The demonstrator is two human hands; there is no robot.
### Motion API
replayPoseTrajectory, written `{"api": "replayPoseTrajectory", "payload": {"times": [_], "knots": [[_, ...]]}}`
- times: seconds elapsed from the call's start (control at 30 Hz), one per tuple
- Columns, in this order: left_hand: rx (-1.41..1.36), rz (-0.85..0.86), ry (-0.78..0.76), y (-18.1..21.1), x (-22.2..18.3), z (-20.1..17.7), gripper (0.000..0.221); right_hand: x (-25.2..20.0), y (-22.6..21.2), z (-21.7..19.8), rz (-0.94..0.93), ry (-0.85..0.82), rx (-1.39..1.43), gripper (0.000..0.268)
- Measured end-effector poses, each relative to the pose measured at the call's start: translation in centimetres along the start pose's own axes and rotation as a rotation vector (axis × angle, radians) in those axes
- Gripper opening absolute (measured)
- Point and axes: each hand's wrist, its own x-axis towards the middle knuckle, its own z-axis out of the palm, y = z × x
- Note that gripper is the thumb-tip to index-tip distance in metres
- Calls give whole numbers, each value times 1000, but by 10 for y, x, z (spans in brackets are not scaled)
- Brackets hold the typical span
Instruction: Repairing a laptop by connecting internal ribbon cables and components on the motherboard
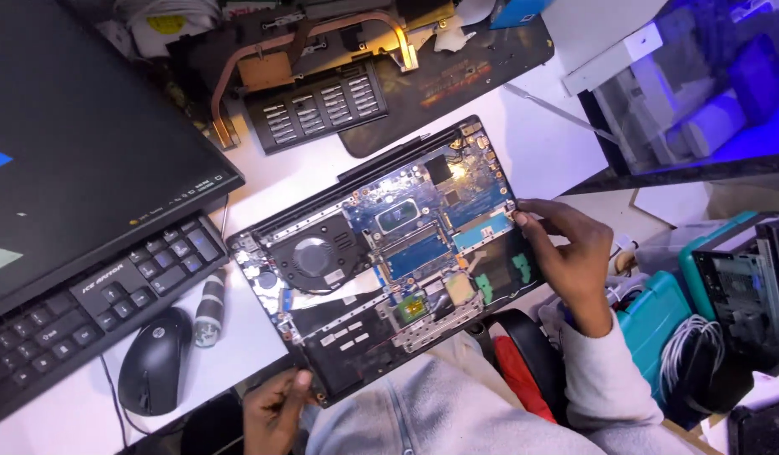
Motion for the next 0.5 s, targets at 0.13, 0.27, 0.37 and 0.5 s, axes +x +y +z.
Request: {"api": "replayPoseTrajectory", "payload": {"times": [0.13, 0.27, 0.37, 0.5], "knots": [[174, 135, -49, 14, 0, -5, 40, 27, 23, -13, -35, -11, -42, 16], [347, 273, 158, 43, -1, 1, 32, 79, 24, -18, -144, 24, -47, 17], [458, 396, 351, 72, -10, 5, 31, 110, 35, -11, -296, 15, -79, 16], [503, 81, 483, 81, -17, 6, 36, 154, 72, 12, -392, 73, -135, 16]]}}
